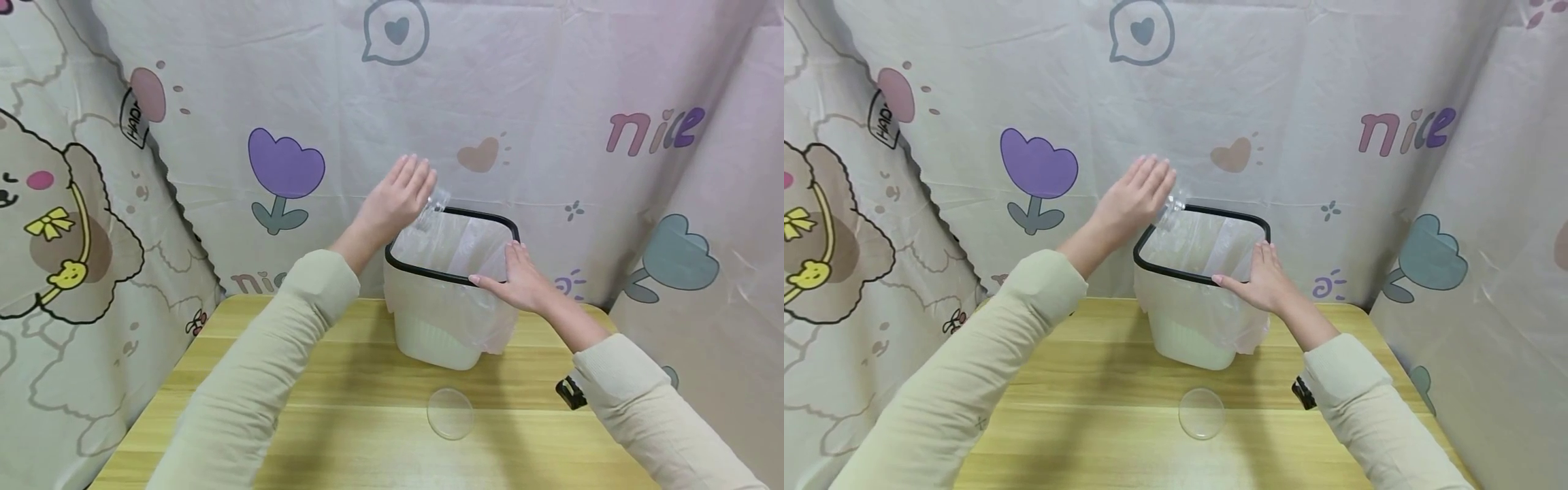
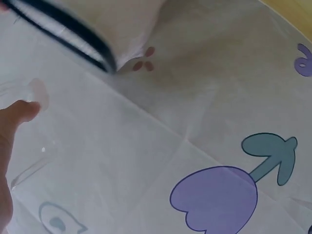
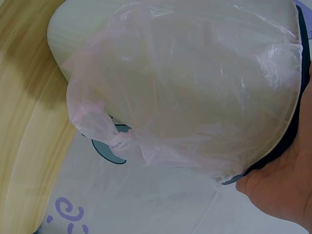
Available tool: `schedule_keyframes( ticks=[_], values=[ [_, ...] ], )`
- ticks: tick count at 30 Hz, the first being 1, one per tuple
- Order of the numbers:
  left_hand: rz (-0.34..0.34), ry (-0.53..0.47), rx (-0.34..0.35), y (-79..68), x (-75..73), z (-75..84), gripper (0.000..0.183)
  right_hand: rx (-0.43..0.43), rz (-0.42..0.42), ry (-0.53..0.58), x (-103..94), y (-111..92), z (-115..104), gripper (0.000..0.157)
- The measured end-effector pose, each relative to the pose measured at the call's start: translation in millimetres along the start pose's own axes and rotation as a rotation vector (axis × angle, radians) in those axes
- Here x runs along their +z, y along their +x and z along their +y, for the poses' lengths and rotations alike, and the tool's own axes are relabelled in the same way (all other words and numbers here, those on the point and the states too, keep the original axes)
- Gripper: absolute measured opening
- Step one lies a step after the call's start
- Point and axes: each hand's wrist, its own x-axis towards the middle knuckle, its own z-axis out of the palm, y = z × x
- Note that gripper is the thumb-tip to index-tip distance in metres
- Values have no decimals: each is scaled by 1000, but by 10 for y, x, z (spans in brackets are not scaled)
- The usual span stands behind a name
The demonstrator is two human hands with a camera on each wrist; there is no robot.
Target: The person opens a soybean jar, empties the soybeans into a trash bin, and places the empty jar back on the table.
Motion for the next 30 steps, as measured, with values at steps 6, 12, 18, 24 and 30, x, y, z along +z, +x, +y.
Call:
schedule_keyframes(
  ticks=[6, 12, 18, 24, 30],
  values=[
    [-33, 91, 181, -163, 124, 133, 26, 0, 0, 5, 16, 3, -2, 107],
    [-73, -8, 46, -167, 110, 103, 27, 1, -1, 6, 15, -3, -11, 107],
    [-48, -48, -118, -59, 17, -39, 31, -6, 3, 9, 2, -5, -6, 106],
    [3, -9, -155, -13, 0, -56, 32, -5, 1, 3, -5, -10, -6, 107],
    [-66, 84, 158, -102, 50, 89, 33, -8, 11, 5, 7, -9, -21, 107]
  ],
)
